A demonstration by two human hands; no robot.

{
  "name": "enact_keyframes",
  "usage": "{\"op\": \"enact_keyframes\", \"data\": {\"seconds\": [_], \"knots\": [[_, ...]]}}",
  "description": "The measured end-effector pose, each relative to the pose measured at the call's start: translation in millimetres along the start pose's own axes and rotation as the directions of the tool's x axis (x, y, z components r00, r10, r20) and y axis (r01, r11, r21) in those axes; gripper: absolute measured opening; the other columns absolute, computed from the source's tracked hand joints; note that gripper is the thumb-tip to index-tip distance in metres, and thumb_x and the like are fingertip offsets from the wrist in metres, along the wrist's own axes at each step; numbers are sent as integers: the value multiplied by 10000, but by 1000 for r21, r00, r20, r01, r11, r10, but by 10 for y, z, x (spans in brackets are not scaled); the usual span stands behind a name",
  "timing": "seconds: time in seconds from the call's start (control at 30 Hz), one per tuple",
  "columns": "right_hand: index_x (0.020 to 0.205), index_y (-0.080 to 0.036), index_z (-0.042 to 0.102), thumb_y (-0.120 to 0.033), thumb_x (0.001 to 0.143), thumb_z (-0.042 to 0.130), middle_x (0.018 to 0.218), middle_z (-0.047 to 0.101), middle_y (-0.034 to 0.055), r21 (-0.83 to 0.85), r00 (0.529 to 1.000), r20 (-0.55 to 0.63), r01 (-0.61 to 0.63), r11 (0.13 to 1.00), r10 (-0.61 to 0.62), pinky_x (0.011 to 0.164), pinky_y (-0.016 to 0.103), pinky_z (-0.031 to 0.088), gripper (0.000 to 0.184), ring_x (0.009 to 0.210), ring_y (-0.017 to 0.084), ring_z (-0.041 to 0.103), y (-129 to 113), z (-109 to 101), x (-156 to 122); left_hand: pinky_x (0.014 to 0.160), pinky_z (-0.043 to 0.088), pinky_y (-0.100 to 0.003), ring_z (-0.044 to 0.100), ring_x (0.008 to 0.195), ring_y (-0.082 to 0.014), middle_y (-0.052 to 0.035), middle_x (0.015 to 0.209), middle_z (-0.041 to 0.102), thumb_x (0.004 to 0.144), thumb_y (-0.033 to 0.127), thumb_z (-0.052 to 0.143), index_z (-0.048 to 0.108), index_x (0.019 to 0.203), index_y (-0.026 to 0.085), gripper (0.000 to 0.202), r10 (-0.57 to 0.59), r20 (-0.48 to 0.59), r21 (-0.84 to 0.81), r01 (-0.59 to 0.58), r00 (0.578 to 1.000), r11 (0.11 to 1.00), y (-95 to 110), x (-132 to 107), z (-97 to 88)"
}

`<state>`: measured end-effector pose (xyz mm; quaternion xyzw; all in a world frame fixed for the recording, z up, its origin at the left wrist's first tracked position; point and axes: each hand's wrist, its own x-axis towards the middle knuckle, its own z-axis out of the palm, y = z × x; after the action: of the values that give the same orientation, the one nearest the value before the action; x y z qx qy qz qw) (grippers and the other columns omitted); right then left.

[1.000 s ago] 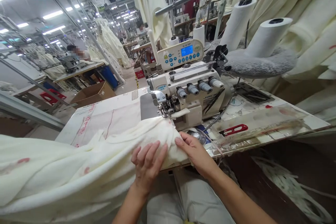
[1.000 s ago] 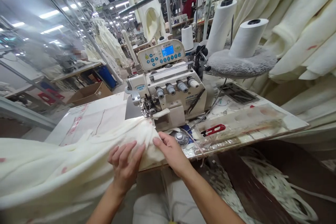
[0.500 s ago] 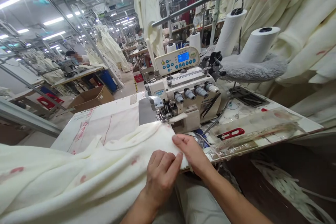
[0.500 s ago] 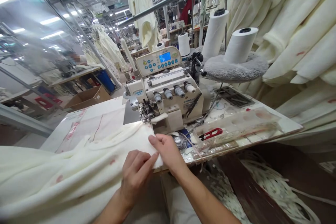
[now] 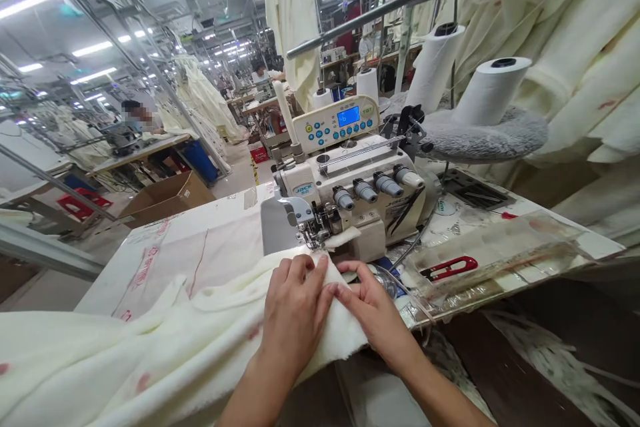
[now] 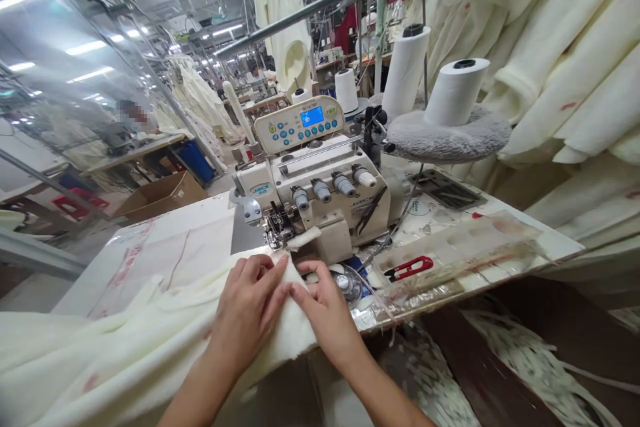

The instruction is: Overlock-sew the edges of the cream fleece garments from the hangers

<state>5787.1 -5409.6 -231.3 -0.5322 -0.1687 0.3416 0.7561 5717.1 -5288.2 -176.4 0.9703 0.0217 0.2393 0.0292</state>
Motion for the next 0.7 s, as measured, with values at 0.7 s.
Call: {"op": "enact_keyframes", "data": {"seconds": [0.7], "knots": [[797,-173,570,-227,732,619,739,555,-19,-127,996,87,43,991,-32,652,217,407,98,692,125,501,-24,-8,-412,855,392,-342,551,907,-176,-88,942,632,812,55,555,561,1106,110,299,133,-268,-120,-170,954,978,217,-628,118]]}}
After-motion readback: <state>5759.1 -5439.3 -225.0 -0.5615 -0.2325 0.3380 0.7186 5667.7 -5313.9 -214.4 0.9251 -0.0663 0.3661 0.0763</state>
